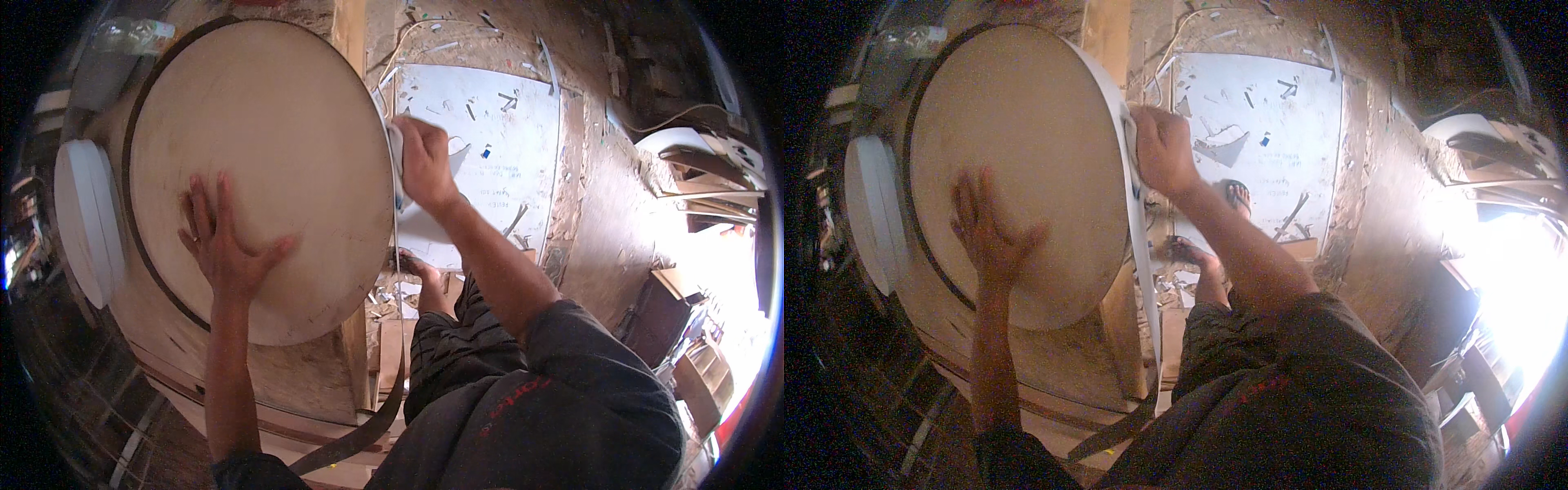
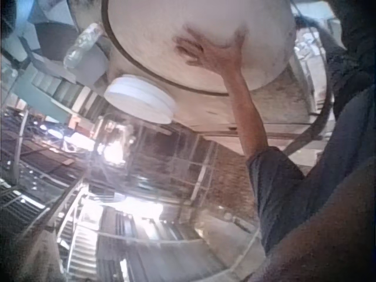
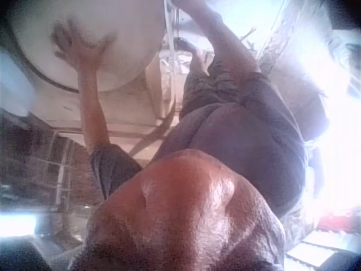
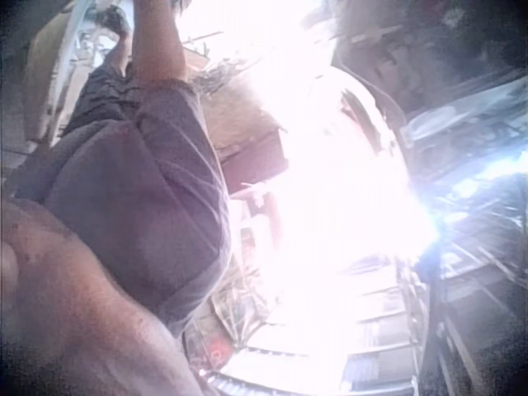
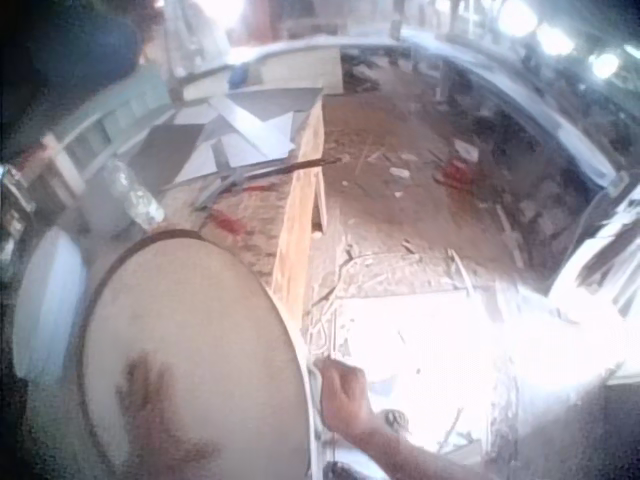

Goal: The person fits a curved wooden strip around the edge of a circular wooden board, then wipes the board's surface with a cloth. The person handles the strip and board by hand and uses a cloth to clean the surface.

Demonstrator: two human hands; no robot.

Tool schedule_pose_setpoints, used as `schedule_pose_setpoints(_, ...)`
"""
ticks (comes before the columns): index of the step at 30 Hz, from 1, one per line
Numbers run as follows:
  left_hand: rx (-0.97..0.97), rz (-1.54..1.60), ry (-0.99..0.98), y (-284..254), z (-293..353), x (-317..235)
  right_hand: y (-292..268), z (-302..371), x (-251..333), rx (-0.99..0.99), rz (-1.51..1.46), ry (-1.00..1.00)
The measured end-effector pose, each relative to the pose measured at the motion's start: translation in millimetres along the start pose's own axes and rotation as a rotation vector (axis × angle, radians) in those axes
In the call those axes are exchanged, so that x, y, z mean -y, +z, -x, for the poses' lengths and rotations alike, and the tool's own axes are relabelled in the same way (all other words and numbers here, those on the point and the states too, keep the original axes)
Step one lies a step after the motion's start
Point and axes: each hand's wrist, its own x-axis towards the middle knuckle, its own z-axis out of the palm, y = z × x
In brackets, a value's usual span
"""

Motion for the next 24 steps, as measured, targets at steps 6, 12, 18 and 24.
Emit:
schedule_pose_setpoints(6, 0.004, 0.028, 0.002, -2, -1, -1, -1, 80, 3, -0.03, 0.023, 0.114)
schedule_pose_setpoints(12, 0.019, 0.008, 0.001, -11, 3, -1, -33, -32, 11, 0.191, 0.073, 0.222)
schedule_pose_setpoints(18, 0.022, 0.081, -0.003, 0, -5, -4, 36, -186, 10, 0.392, 0.227, -0.194)
schedule_pose_setpoints(24, -0.002, 0.006, -0.037, -6, 6, -3, 21, -109, 4, 0.274, 0.084, 0.062)
